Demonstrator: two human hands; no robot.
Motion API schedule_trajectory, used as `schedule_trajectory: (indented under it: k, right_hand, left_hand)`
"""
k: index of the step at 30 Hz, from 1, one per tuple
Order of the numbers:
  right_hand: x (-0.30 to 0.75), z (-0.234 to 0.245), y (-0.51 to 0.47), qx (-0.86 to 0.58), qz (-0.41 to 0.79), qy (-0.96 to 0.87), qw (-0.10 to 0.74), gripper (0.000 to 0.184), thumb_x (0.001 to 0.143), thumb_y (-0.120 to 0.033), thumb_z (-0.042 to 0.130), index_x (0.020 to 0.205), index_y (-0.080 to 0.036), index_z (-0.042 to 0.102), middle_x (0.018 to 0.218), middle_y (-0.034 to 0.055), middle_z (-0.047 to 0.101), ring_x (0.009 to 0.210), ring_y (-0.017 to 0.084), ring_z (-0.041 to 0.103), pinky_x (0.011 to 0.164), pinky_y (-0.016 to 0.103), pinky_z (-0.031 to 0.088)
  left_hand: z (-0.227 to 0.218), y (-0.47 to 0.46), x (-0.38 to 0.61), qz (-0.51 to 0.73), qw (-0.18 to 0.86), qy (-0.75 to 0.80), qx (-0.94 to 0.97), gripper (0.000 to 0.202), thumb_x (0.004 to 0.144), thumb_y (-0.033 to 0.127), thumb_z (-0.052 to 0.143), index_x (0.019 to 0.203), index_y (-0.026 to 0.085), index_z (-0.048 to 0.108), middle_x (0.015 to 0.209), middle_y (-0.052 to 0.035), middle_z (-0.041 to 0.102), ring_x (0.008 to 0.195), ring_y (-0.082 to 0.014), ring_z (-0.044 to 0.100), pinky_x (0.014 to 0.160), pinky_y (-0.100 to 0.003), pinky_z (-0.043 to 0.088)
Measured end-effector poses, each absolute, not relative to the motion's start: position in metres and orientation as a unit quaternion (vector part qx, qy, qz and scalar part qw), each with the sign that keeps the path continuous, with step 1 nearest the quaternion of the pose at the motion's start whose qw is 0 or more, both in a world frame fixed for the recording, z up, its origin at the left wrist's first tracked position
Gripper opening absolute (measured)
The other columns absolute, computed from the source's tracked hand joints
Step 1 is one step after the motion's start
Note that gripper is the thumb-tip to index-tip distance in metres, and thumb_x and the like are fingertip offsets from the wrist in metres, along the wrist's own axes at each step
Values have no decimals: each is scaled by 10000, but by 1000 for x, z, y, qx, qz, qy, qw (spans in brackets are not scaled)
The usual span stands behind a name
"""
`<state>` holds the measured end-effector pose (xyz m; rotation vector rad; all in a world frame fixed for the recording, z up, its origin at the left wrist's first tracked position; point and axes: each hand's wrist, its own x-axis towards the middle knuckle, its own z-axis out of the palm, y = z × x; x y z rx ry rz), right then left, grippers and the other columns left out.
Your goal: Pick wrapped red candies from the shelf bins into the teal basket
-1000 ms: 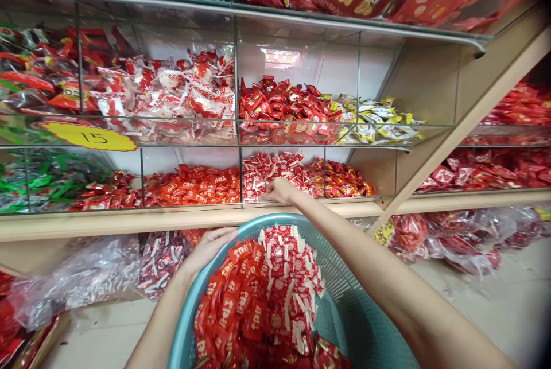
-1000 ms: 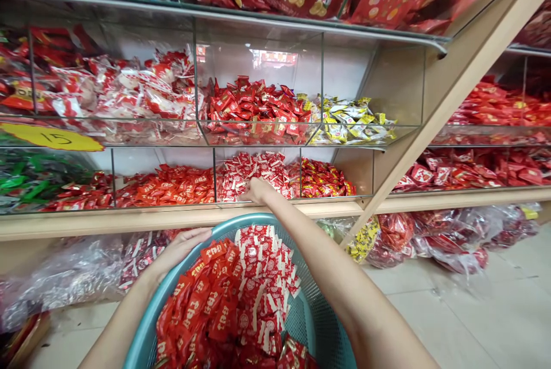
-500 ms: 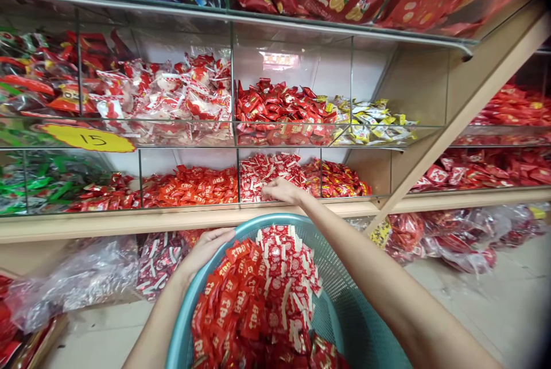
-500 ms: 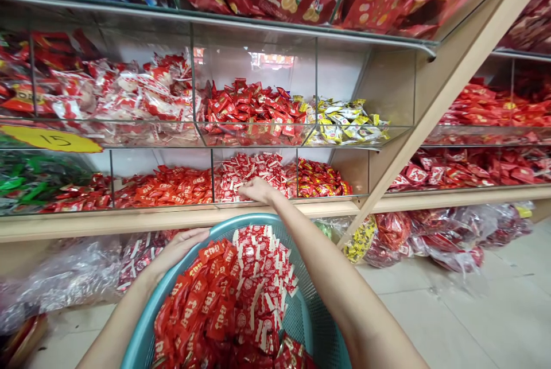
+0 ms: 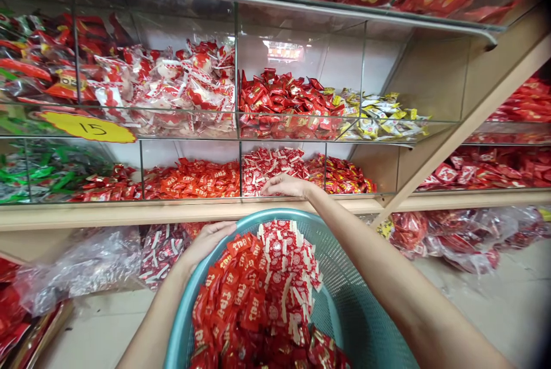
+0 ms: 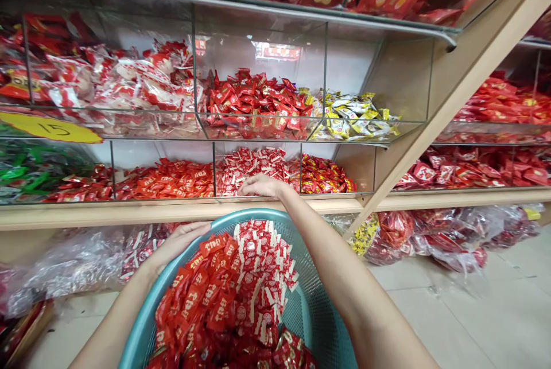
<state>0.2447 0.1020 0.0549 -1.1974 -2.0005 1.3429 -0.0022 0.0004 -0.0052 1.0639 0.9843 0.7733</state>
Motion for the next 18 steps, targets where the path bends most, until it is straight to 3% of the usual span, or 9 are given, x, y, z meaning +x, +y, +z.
schedule_trajectory:
  k: [5,11,15,18]
  right_hand:
    - [243,55,101,-402,496,-725,257,168,598,-280,679,725,-170,678,776,3,671,771,134,586,803,299,432]
    - [244,83,62,-421,408,-673,451,256,650,-361,675,793,-150,646,794,27,652,707,116,567,718,291,445]
    - [245,82,-5,-406,305,-763,401,162,767,-326,588,832,-185,633,815,18,642,737,123,558,701,289,429]
    - [243,54,-57,-417,191,-839,292,101,807,-289,549,834,-225,623,831,4,633,821,152,534,763,325,387]
  left_hand:
    - [-6,0,-2,347,687,427,474,325,786,310,567,1065,145,589,929,-47,682,827,-183,634,853,-439,430]
    - [-7,2,-1,344,690,420,480,323,790,319,560,1058,143,591,922,-49,680,832,-184,632,842,-432,437]
    - [-8,3,-1,338,688,424,483,317,792,324,555,1048,140,591,898,-47,678,773,-177,637,786,-415,463]
    - [-8,2,-1,343,680,423,491,303,794,322,553,1034,141,595,907,-44,673,793,-179,631,794,-413,456]
